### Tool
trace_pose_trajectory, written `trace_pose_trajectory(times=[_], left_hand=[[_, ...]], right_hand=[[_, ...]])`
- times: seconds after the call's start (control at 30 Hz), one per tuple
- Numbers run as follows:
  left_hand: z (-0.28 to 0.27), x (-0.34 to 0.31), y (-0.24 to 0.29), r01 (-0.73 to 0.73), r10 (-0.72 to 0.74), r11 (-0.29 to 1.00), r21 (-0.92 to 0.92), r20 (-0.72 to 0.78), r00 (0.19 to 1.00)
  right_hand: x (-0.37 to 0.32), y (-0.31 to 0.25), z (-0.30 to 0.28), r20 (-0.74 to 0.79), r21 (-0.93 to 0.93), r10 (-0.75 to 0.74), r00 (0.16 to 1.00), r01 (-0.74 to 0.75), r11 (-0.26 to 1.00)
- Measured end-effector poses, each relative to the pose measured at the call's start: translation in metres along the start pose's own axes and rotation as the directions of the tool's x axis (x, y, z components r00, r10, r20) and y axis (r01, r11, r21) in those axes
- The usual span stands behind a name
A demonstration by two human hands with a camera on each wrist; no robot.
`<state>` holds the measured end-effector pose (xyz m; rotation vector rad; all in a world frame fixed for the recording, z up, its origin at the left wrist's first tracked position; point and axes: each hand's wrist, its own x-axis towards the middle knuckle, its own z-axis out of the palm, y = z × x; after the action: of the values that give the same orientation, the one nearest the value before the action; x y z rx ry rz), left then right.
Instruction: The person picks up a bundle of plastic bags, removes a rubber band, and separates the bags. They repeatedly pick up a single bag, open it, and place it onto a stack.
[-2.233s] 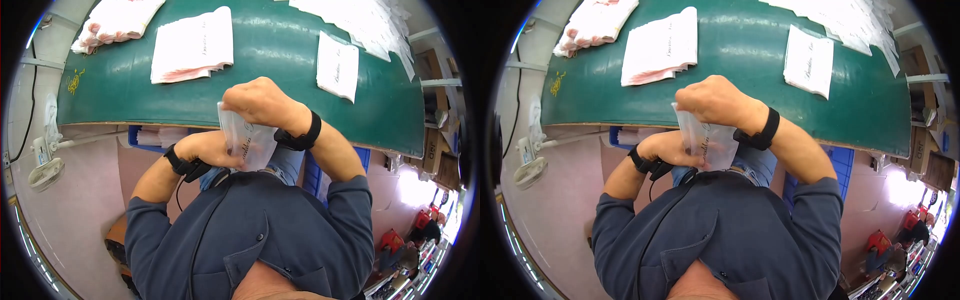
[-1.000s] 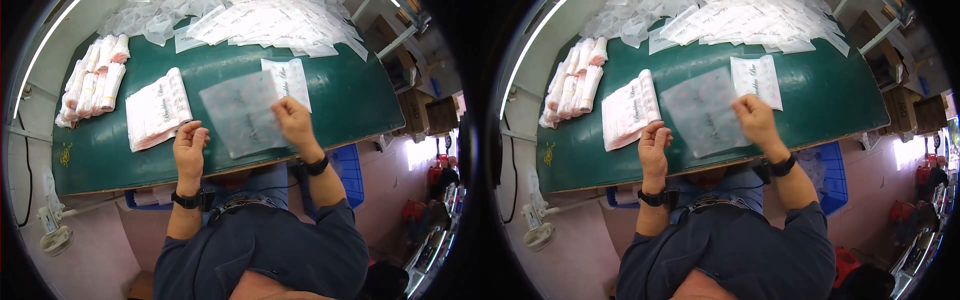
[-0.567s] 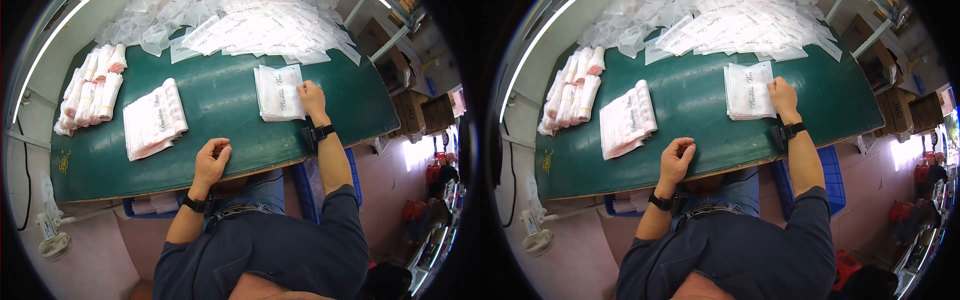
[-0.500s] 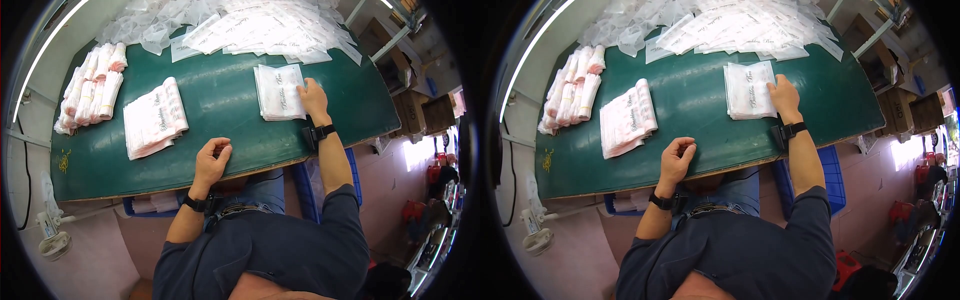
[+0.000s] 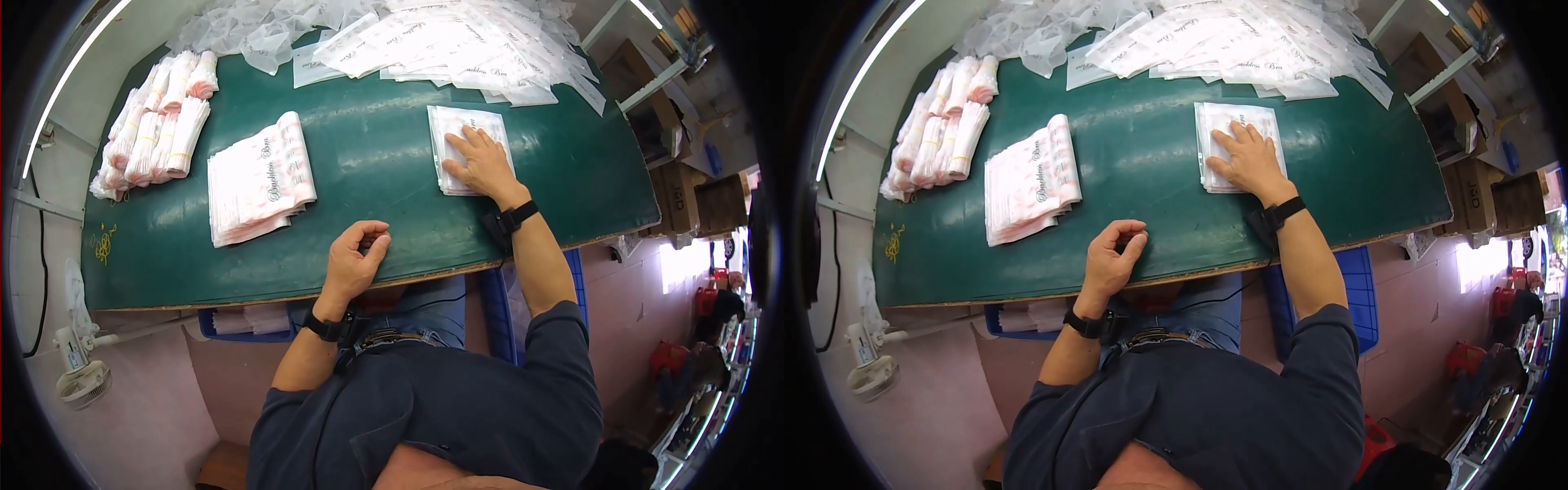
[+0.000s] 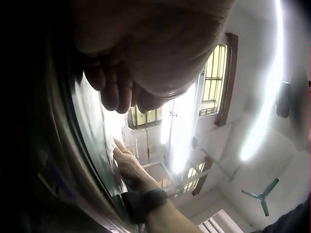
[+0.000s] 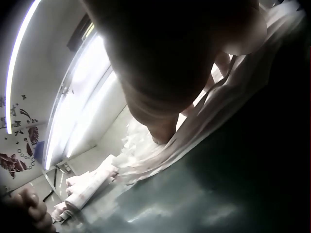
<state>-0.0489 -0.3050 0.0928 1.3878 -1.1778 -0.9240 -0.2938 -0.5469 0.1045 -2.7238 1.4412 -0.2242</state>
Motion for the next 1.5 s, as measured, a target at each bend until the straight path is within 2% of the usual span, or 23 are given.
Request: trace_pose_trajectory(times=[0.1,0.17,0.23,0.27,0.33,0.47,0.63,0.73,0.77,0.87,0.97,1.0,1.07,1.1,1.13,1.17,1.2,1.27,1.33,1.4,1.5], left_hand=[[0.004,0.014,0.008,0.013,-0.015,1.0,0.021,0.078,0.997],[0.014,0.037,0.022,-0.265,0.198,0.926,0.27,0.252,0.947],[0.04,0.071,0.016,-0.45,0.336,0.825,0.341,0.345,0.876],[0.053,0.086,0.013,-0.449,0.338,0.825,0.344,0.337,0.879],[0.075,0.111,0.012,-0.443,0.229,0.732,0.518,0.425,0.876],[0.092,0.115,0.012,-0.411,0.152,0.693,0.592,0.438,0.886],[0.097,0.114,0.0,-0.384,0.15,0.712,0.588,0.407,0.901],[0.098,0.115,-0.011,-0.432,0.223,0.686,0.586,0.396,0.891],[0.096,0.111,-0.013,-0.409,0.211,0.689,0.598,0.374,0.903],[0.086,0.11,-0.008,-0.431,0.229,0.75,0.502,0.415,0.881],[0.038,0.086,0.014,-0.436,0.316,0.712,0.551,0.302,0.899],[0.017,0.073,0.02,-0.434,0.35,0.696,0.571,0.257,0.901],[-0.038,0.058,0.024,-0.379,0.465,0.704,0.6,0.013,0.885],[-0.066,0.05,0.026,-0.276,0.453,0.715,0.643,-0.125,0.883],[-0.092,0.043,0.027,-0.171,0.443,0.722,0.67,-0.257,0.859],[-0.119,0.039,0.022,-0.084,0.457,0.667,0.74,-0.318,0.831],[-0.139,0.034,0.014,0.01,0.477,0.606,0.795,-0.374,0.795],[-0.162,0.027,0.001,0.06,0.448,0.583,0.81,-0.382,0.808],[-0.177,0.024,-0.007,0.148,0.385,0.547,0.824,-0.405,0.829],[-0.18,0.025,-0.008,0.141,0.416,0.545,0.827,-0.413,0.81],[-0.179,0.026,-0.01,0.133,0.458,0.553,0.822,-0.433,0.776]], right_hand=[[0.0,0.0,0.003,0.012,-0.002,0.002,1.0,-0.002,1.0],[0.0,0.001,0.002,0.018,-0.011,-0.003,1.0,0.003,1.0],[-0.002,0.001,0.004,0.008,-0.011,-0.001,1.0,0.001,1.0],[-0.001,0.001,0.004,0.0,-0.011,-0.002,1.0,0.002,1.0],[0.002,0.01,0.008,-0.009,0.013,-0.015,1.0,0.015,1.0],[0.006,0.02,0.021,-0.044,0.097,-0.03,0.999,0.034,0.995],[-0.002,0.026,0.032,-0.123,0.119,-0.085,0.989,0.1,0.988],[0.004,0.02,0.034,-0.155,0.106,-0.137,0.978,0.155,0.982],[0.001,0.019,0.034,-0.164,0.087,-0.14,0.976,0.156,0.984],[-0.002,0.018,0.026,-0.186,0.053,-0.166,0.968,0.178,0.983],[0.001,-0.002,0.014,-0.197,0.038,-0.192,0.961,0.204,0.978],[-0.001,-0.016,0.008,-0.227,0.103,-0.214,0.95,0.242,0.965],[-0.001,-0.052,-0.01,-0.298,0.232,-0.232,0.926,0.306,0.923],[0.0,-0.074,-0.018,-0.296,0.243,-0.235,0.926,0.311,0.919],[0.002,-0.1,-0.026,-0.303,0.33,-0.278,0.912,0.374,0.867],[0.004,-0.124,-0.028,-0.314,0.41,-0.319,0.894,0.431,0.804],[0.008,-0.146,-0.025,-0.317,0.418,-0.319,0.893,0.434,0.798],[0.024,-0.187,-0.021,-0.365,0.445,-0.452,0.814,0.579,0.683],[0.036,-0.226,-0.009,-0.372,0.441,-0.487,0.791,0.612,0.657],[0.041,-0.242,0.007,-0.374,0.434,-0.518,0.77,0.638,0.636],[0.042,-0.251,0.035,-0.145,0.453,-0.559,0.817,0.557,0.696]])
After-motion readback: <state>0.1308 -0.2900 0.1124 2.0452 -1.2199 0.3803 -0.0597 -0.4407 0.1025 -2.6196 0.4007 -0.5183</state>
